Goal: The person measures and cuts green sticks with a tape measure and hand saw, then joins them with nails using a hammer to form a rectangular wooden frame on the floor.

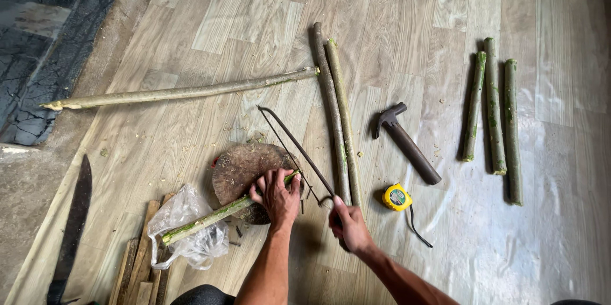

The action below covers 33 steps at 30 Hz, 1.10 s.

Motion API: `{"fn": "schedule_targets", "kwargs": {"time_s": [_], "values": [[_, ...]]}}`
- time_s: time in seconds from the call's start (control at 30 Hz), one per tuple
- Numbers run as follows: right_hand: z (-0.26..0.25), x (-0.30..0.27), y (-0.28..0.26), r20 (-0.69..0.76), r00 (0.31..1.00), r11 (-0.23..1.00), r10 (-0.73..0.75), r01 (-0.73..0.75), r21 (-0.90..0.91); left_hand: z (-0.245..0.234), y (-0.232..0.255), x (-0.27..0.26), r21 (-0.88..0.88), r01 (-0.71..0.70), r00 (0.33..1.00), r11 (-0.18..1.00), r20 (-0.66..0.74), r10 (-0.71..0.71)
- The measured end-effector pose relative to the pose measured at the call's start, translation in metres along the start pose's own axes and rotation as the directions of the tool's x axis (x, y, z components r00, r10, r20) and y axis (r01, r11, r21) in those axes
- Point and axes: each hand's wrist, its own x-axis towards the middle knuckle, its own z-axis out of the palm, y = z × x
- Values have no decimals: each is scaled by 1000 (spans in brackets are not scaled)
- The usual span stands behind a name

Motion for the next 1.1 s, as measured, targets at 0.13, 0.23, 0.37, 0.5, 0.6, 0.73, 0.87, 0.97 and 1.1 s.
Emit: {"fn": "schedule_targets", "kwargs": {"time_s": [0.13, 0.23, 0.37, 0.5, 0.6, 0.73, 0.87, 0.97, 1.1], "values": [[-3, -6, 0, -2, 999, 998, 48, -47, 33, -2, 2, -3, -22, -22, 1000, 1000, -17, 21], [4, 19, -14, 4, 1000, 999, -5, 5, -44, -2, 3, -2, -22, -21, 999, 1000, -37, 21], [8, 32, -22, 25, 1000, 998, -4, 6, -63, -2, 1, -2, 3, -27, 999, 1000, -35, 27], [1, 7, -7, 25, 1000, 1000, 19, -19, 16, 0, -2, -2, 1, -25, 999, 1000, -32, 25], [-4, 3, -3, 29, 999, 997, 17, -19, 81, 3, 0, -1, -11, -51, 997, 999, -59, 51], [6, 30, -16, 7, 1000, 1000, 14, -14, 4, 1, 0, -1, 11, -47, 997, 999, -54, 47], [9, 38, -22, 14, 1000, 997, -10, 11, -78, -2, -3, -1, 32, -9, 1000, 999, -12, 9], [0, 10, -12, 20, 999, 1000, 29, -29, -9, 1, -2, -1, 27, -20, 1000, 999, -24, 20], [0, 5, -12, 16, 999, 999, 42, -43, 21, 6, -4, 0, 19, -19, 999, 1000, -39, 20]]}}
